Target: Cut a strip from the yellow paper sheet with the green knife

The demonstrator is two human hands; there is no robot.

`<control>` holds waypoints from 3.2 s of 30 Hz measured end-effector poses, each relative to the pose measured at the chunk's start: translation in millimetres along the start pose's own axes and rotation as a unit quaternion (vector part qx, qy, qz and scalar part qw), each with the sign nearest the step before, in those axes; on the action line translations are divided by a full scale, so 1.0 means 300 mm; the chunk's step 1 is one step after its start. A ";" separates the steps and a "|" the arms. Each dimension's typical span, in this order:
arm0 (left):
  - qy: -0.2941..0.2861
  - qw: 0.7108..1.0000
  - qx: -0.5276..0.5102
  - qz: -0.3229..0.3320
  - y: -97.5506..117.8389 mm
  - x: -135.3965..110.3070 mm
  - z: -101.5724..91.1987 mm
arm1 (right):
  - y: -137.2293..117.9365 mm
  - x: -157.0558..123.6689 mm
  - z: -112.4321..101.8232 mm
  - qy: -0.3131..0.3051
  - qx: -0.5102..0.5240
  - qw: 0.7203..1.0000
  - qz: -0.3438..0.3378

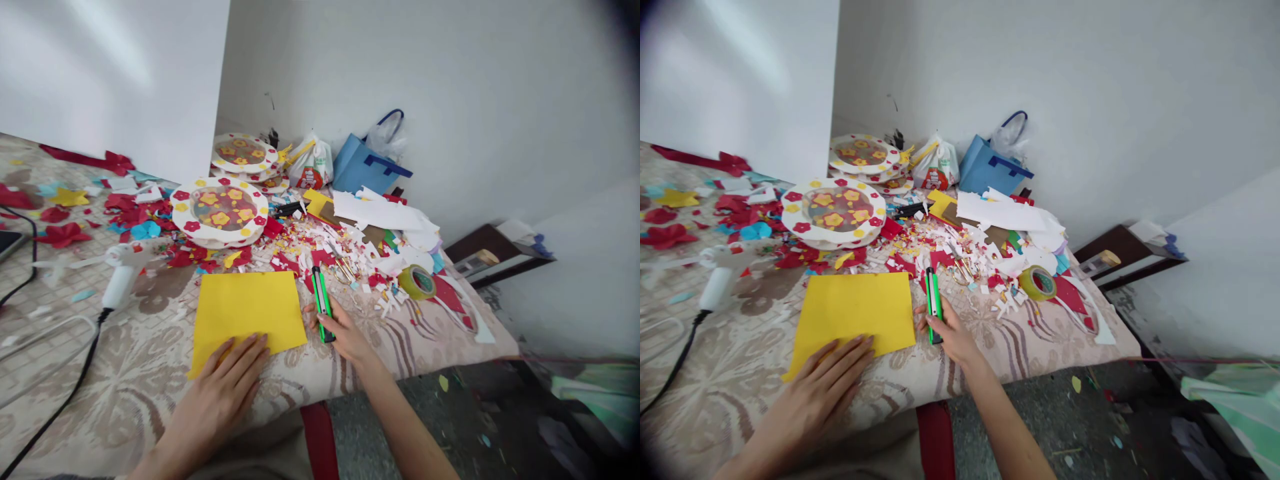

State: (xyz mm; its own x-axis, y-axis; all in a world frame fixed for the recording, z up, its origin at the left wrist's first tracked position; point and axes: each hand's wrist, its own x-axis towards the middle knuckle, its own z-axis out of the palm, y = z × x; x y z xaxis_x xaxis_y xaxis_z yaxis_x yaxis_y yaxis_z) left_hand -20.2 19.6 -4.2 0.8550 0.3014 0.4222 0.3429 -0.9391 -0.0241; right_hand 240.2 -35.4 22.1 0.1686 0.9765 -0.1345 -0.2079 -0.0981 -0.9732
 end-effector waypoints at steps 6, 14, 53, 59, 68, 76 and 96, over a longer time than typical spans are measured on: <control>0.026 0.998 -0.040 -0.029 0.011 0.007 -0.001 | 0.020 0.000 -0.001 0.030 0.014 0.999 0.002; -0.007 1.000 -0.007 0.003 0.000 -0.007 0.009 | 0.027 0.000 0.002 0.041 0.017 0.999 -0.008; 0.004 1.000 0.020 0.018 -0.008 -0.007 0.015 | 0.037 -0.015 0.005 0.057 0.054 0.996 -0.030; -0.001 1.000 0.026 0.014 -0.007 -0.009 0.016 | 0.042 -0.017 0.004 0.051 0.040 0.997 -0.048; 0.005 1.000 0.002 0.001 -0.004 0.001 0.001 | 0.054 -0.012 0.002 0.076 0.051 0.994 -0.053; 0.003 0.990 -0.129 -0.051 -0.052 -0.030 -0.041 | 0.029 -0.031 0.020 0.080 -0.011 0.996 -0.041; 0.017 0.977 -0.174 -0.125 -0.150 -0.092 -0.110 | 0.033 -0.130 0.123 0.091 -0.156 0.983 -0.042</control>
State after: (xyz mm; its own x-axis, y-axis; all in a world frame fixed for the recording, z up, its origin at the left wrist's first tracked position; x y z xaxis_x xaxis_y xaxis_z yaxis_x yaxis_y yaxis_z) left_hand -72.2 48.0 15.2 0.7465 0.5276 0.4054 0.3805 -0.8383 0.3904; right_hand 196.1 -67.4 24.5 0.3483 0.9358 -0.0537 0.1152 -0.0996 -0.9883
